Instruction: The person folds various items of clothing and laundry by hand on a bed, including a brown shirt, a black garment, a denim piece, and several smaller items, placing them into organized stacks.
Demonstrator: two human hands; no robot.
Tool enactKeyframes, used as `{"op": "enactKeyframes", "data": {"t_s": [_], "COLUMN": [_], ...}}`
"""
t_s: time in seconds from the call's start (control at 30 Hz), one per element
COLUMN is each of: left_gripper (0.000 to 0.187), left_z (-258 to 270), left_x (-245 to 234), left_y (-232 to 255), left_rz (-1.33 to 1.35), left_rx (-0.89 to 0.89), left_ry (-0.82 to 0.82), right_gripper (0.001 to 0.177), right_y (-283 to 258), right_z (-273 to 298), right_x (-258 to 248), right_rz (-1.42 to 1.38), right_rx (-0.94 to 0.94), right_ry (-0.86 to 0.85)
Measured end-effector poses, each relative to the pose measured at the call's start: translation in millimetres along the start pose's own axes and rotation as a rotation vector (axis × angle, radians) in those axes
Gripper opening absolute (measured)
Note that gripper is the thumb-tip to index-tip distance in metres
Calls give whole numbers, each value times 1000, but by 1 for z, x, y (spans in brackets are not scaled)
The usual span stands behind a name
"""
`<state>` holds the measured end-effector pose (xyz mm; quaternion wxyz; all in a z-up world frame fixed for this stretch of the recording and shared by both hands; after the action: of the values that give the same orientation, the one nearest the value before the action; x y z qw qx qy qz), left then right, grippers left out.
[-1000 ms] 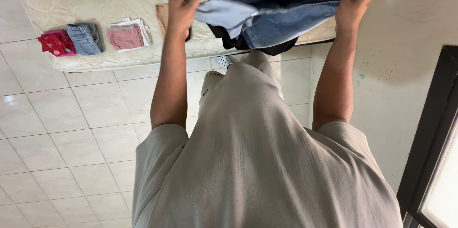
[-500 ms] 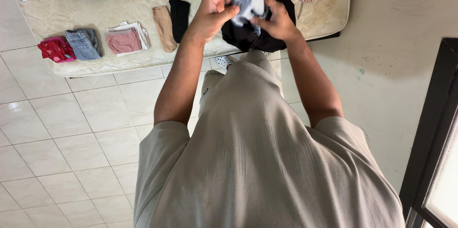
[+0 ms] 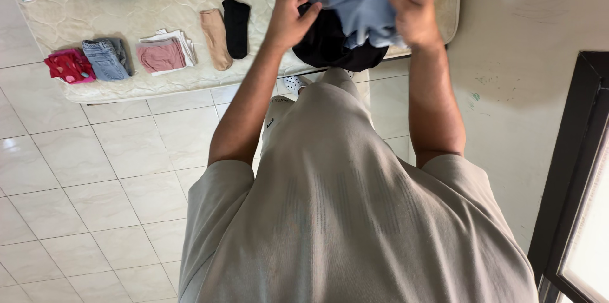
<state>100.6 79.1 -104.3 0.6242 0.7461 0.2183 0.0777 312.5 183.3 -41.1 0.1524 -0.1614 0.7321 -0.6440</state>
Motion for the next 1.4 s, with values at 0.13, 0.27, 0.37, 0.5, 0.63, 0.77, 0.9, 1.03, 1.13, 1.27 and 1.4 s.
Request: {"op": "enactKeyframes", "data": {"t_s": [0.13,0.27,0.37,0.5,0.63,0.77,0.9,1.03,1.13,1.27,1.4], "left_gripper": [68,63,42,25,19,26,29,46,47,53,57], "left_z": [40,78,86,94,86,75,72,68,56,38,19], "left_x": [10,26,15,-32,-64,-99,-142,-135,-105,-92,-118], "left_y": [18,-18,-66,-101,-74,-62,-50,-48,-32,-2,27], "left_rz": [-309,106,339,69,290,573,443,169,232,316,280], "left_rx": [242,-63,-293,-513,-404,-420,-347,-388,-288,-197,-103], "left_ry": [312,279,316,284,263,407,413,250,120,101,173], "right_gripper": [28,59,74,72,64,62,58,46,26,32,52], "right_y": [13,33,51,106,147,217,249,189,129,147,206], "right_z": [16,39,59,42,63,98,112,106,103,106,119], "right_x": [51,88,112,97,105,88,57,88,135,164,137], "right_rz": [-304,-317,-236,-41,582,916,1005,670,190,172,70], "right_rx": [283,325,218,167,-204,-34,51,-218,-147,265,507], "right_ry": [-13,-106,-383,-341,-556,-748,-841,-794,-723,-679,-606]}}
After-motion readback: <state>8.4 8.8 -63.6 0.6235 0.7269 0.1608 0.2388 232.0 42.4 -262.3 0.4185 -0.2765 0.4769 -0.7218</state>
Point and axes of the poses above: each hand's wrist, its own z-axis away from the middle knuckle, its own x-axis out of the palm, y = z × x, the point moved 8 cm from there along -z, towards the middle knuckle, and after that the axes turned 15 degrees about y, right-handed, at the moved point
